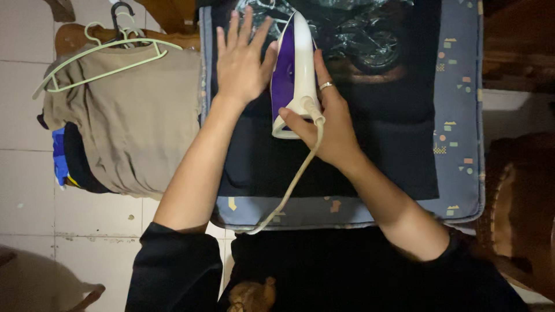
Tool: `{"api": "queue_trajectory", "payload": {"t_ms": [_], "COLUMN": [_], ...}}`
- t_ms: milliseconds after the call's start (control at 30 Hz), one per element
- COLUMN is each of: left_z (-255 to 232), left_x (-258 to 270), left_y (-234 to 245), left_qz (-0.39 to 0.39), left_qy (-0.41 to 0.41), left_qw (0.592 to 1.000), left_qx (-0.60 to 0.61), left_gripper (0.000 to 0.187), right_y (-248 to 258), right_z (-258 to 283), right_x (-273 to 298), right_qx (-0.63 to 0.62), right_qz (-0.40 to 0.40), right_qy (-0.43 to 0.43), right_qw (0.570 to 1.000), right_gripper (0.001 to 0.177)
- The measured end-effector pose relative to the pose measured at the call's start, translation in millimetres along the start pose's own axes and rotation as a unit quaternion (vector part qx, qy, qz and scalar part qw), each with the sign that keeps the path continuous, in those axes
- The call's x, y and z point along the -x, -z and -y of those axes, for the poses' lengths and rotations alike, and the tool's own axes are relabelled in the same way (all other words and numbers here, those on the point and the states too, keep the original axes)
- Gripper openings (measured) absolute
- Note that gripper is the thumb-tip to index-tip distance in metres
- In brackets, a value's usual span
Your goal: The person irons a black t-shirt on an ironing board, then hangs it in a closet. Next, the person irons a beige t-shirt on the same board.
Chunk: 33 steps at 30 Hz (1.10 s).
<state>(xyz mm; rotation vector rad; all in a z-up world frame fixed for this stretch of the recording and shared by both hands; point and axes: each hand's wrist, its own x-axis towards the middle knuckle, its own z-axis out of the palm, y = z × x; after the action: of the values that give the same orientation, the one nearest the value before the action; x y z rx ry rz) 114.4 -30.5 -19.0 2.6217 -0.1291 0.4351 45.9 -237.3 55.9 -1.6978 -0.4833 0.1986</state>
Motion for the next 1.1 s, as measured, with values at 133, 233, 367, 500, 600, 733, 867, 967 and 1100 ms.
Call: {"api": "queue_trajectory", "payload": {"t_ms": [133, 233, 367, 500, 600, 733, 867, 967, 1100], "left_z": [1.8, 2.7, 3.4, 2.9, 5.2, 8.6, -1.6, -28.6, -72.1], "left_x": [-1.2, -0.2, 1.8, -1.8, -2.8, -1.9, -0.7, 5.9, 20.6], "left_y": [-1.6, 0.4, 2.6, 1.6, -0.4, -1.2, -3.0, -13.4, -30.8], "left_qz": [0.049, 0.049, 0.055, 0.06, 0.06, 0.051, 0.049, 0.054, 0.09], "left_qy": [0.043, 0.049, 0.056, 0.068, 0.072, 0.069, 0.07, 0.029, -0.038], "left_qw": [0.995, 0.995, 0.994, 0.993, 0.992, 0.991, 0.99, 0.992, 0.992], "left_qx": [-0.07, -0.078, -0.072, -0.08, -0.088, -0.098, -0.115, -0.113, -0.076], "left_gripper": [0.052, 0.056, 0.056, 0.056, 0.056, 0.056, 0.057, 0.057, 0.058], "right_y": [13.2, 25.5, 38.6, 55.2, 66.6, 75.0, 75.0, 78.2, 87.5], "right_z": [-9.5, -18.0, -16.4, -9.2, -14.3, -21.9, -18.3, -18.6, -27.4], "right_x": [-13.3, -19.9, -1.9, 21.7, 13.1, 1.0, 18.2, 20.9, 7.0], "right_qx": [0.043, 0.037, 0.063, 0.079, 0.094, 0.089, 0.115, 0.14, 0.146], "right_qz": [-0.014, -0.023, -0.027, -0.041, -0.048, -0.078, -0.086, -0.086, -0.099], "right_qy": [0.026, 0.032, 0.046, 0.008, 0.064, 0.04, 0.041, 0.049, 0.013], "right_qw": [0.999, 0.999, 0.997, 0.996, 0.992, 0.992, 0.989, 0.985, 0.984], "right_gripper": [0.101, 0.101, 0.099, 0.096, 0.094, 0.09, 0.092, 0.093, 0.091]}}
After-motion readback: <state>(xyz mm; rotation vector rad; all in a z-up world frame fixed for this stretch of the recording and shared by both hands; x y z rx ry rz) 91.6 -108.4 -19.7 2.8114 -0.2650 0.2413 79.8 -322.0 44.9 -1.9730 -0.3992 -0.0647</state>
